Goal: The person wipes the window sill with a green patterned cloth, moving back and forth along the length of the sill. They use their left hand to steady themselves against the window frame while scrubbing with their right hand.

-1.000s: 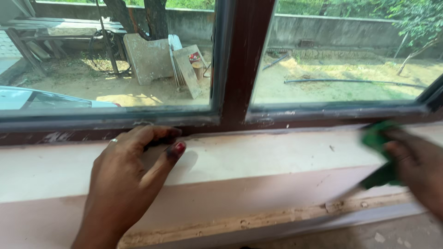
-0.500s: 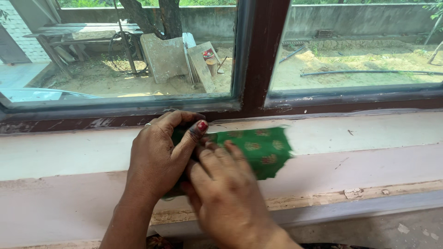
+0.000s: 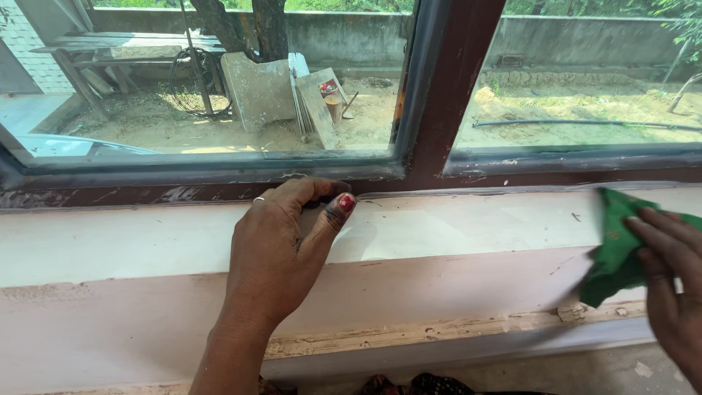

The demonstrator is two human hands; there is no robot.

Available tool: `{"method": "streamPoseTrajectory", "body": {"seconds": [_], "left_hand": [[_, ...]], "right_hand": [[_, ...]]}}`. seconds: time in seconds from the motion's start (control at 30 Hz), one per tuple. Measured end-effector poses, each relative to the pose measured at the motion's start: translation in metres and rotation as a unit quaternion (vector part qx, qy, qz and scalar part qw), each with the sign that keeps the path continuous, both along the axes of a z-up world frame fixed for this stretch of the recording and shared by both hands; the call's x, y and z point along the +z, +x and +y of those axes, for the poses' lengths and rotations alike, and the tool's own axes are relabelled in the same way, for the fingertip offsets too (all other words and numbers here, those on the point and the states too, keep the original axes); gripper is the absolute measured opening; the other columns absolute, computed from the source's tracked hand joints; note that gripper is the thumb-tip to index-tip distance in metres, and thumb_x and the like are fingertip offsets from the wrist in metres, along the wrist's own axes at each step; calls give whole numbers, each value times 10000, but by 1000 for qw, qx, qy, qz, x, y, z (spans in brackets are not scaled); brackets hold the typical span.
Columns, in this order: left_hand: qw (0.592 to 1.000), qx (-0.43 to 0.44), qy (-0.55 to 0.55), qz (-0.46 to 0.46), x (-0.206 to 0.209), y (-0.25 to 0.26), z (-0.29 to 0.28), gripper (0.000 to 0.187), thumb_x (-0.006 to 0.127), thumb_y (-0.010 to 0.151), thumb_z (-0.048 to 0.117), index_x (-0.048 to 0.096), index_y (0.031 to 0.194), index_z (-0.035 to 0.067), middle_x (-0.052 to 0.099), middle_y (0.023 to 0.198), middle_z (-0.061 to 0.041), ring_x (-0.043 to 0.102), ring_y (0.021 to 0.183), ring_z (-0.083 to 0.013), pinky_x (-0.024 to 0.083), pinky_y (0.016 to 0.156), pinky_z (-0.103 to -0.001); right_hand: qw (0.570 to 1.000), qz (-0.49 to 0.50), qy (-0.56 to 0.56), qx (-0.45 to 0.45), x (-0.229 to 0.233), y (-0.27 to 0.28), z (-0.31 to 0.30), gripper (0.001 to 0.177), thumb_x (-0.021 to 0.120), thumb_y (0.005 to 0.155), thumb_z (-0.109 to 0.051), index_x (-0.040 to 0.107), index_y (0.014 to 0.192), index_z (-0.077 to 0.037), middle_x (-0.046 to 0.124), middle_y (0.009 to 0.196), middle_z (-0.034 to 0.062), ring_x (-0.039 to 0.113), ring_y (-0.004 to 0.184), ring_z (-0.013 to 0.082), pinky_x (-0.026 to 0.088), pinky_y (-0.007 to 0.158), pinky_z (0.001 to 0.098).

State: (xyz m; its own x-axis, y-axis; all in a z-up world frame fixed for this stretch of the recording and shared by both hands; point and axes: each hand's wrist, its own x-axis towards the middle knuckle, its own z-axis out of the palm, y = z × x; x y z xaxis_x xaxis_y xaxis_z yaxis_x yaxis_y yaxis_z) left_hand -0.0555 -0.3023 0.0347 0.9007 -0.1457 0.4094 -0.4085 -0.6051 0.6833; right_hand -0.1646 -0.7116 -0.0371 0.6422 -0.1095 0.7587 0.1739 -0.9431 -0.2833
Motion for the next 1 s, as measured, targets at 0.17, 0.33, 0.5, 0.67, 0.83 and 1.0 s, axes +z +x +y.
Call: {"method": "streamPoseTrajectory", "body": {"seconds": [0.17,0.33,0.5,0.67,0.83,1.0], "left_hand": [[1000,3,1,-3,-1,1,1,393,646,910,456,771,1096,133,780,1018,-77,718,950,-233,550,822,-400],[1000,15,-6,-7,-7,6,0,387,653,911,445,766,1097,124,772,1007,-93,727,938,-251,557,815,-406],[1000,19,-8,-1,-7,9,4,380,649,912,438,765,1095,126,772,992,-109,733,923,-280,562,821,-412],[1000,4,-12,-13,-5,6,3,384,630,935,449,756,1095,124,779,1024,-90,731,951,-274,560,824,-406],[999,-17,-21,-37,-10,5,4,403,660,932,473,773,1105,127,791,1037,-83,723,974,-262,553,830,-419],[998,-3,11,61,-7,3,5,437,654,899,533,785,1145,196,806,1063,-17,691,842,-243,573,773,-401]], "right_hand": [[991,-26,-128,-37,-11,4,39,532,594,931,26,595,1440,-131,606,1461,112,556,1397,336,333,1283,531],[991,-34,-110,69,-14,32,193,500,629,866,-101,631,1361,-169,609,1426,92,525,1348,345,245,1189,620],[976,1,-79,201,9,35,279,414,626,870,-68,662,1281,-105,655,1355,112,579,1344,315,348,1148,576],[979,-33,-118,162,7,35,224,362,615,931,-69,679,1287,-83,693,1300,123,626,1275,327,385,1126,556],[996,-27,-81,-1,18,5,114,274,611,962,-106,694,1222,-118,710,1287,103,647,1213,320,410,1089,478],[996,-16,-69,-50,17,5,97,205,622,1050,-134,721,1229,-140,733,1274,59,677,1179,276,452,1141,423]]}}
